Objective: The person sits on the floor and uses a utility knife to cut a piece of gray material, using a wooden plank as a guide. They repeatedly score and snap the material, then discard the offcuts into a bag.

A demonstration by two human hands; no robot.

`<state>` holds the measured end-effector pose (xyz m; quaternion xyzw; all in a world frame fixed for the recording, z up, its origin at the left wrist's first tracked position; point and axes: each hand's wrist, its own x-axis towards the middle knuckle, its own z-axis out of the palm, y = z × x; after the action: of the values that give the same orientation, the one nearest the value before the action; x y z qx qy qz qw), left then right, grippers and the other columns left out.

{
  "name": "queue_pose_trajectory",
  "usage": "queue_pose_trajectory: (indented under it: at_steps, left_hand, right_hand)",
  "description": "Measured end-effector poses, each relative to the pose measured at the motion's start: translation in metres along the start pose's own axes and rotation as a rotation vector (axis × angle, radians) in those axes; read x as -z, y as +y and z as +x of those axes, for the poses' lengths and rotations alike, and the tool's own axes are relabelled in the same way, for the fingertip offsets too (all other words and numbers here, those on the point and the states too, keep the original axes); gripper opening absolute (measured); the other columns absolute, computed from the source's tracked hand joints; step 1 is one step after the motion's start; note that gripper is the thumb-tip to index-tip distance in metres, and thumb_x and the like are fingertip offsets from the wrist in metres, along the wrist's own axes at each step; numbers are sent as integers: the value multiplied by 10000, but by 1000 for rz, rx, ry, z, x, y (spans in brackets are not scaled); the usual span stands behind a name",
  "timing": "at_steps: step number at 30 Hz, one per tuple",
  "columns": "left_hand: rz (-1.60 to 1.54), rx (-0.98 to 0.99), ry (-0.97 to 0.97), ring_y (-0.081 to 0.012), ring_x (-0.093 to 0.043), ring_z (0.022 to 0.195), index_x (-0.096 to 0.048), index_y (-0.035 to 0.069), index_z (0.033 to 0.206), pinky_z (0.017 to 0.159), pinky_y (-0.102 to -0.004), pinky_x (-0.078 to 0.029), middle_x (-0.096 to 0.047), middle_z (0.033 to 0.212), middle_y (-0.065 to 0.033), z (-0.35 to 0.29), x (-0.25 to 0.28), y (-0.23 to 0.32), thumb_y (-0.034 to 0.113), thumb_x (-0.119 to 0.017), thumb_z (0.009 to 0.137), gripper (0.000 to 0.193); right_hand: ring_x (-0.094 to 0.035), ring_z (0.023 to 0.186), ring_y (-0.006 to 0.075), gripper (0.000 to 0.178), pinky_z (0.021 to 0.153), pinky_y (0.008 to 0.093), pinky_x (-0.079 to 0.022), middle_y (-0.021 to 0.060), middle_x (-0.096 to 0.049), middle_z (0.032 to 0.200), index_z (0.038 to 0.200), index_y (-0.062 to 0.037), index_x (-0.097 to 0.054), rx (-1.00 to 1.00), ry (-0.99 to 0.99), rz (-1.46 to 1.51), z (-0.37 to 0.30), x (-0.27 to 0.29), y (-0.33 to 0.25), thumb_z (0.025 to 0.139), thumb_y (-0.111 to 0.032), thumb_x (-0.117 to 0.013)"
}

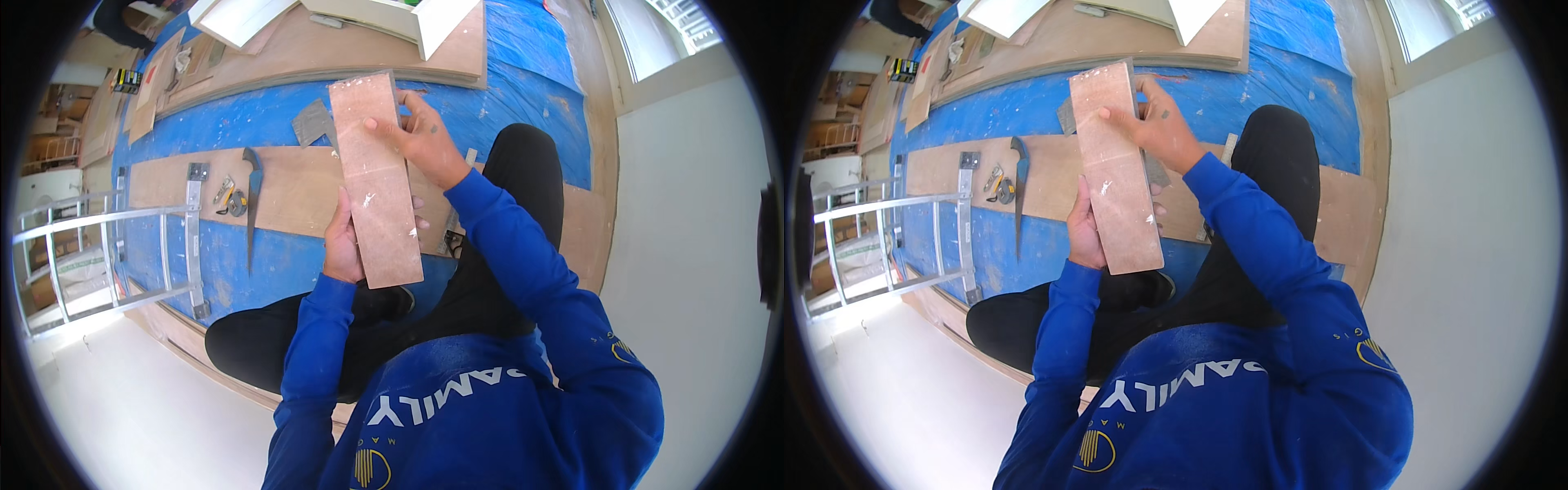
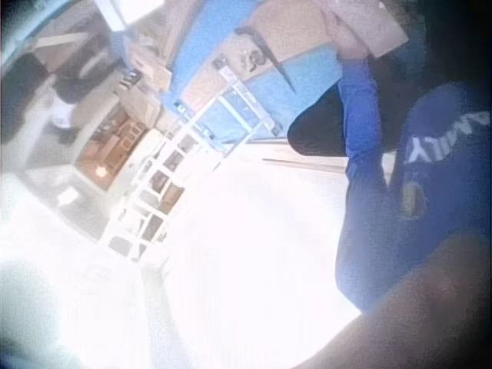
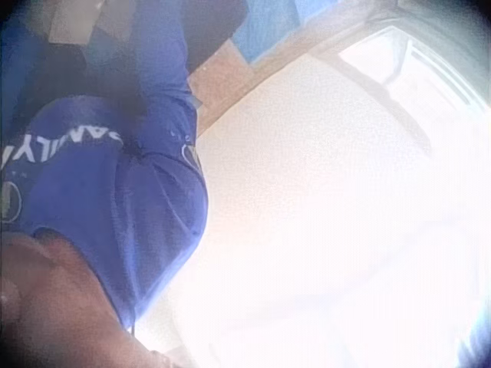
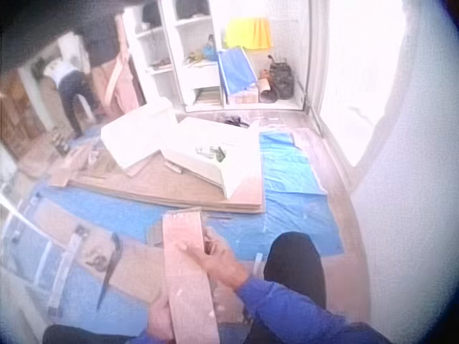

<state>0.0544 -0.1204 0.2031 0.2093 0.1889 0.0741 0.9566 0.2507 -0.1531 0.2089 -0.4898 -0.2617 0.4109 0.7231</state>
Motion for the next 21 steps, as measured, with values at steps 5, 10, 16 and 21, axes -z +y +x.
queue_pose_trajectory:
  at_steps: [5,10,16,21]
  left_hand:
    - [1,65,-14,-437,-661,1111,-359,15,1544,905,-550,-560,-576,1379,-282,0,-6,2,711,-228,1029,875]
    - [-19,111,-5,-437,-660,1106,-359,14,1547,903,-552,-554,-581,1373,-287,-1,-2,-3,735,-238,1016,904]
    - [2,124,13,-472,-649,1156,-364,9,1547,921,-567,-567,-570,1385,-311,5,3,-6,724,-256,1021,894]
    - [29,97,-2,-481,-654,1154,-353,-16,1542,937,-531,-576,-587,1353,-325,6,-9,-3,664,-316,1043,844]
  right_hand:
    - [-689,781,148,624,619,291,-555,136,-737,942,1414,-6,-474,60,17,7,11,30,-25,933,-258,-781]
    - [-697,783,157,416,588,296,-570,122,-736,926,1251,12,-631,12,-18,-112,17,43,-27,936,-224,-767]
    - [-708,823,142,350,617,293,-586,88,-747,1004,1207,-29,-677,-22,57,-156,30,56,13,950,-250,-763]
    - [-615,641,76,118,539,257,-508,-9,-679,790,967,-56,-718,-61,139,-110,44,50,38,962,-172,-740]
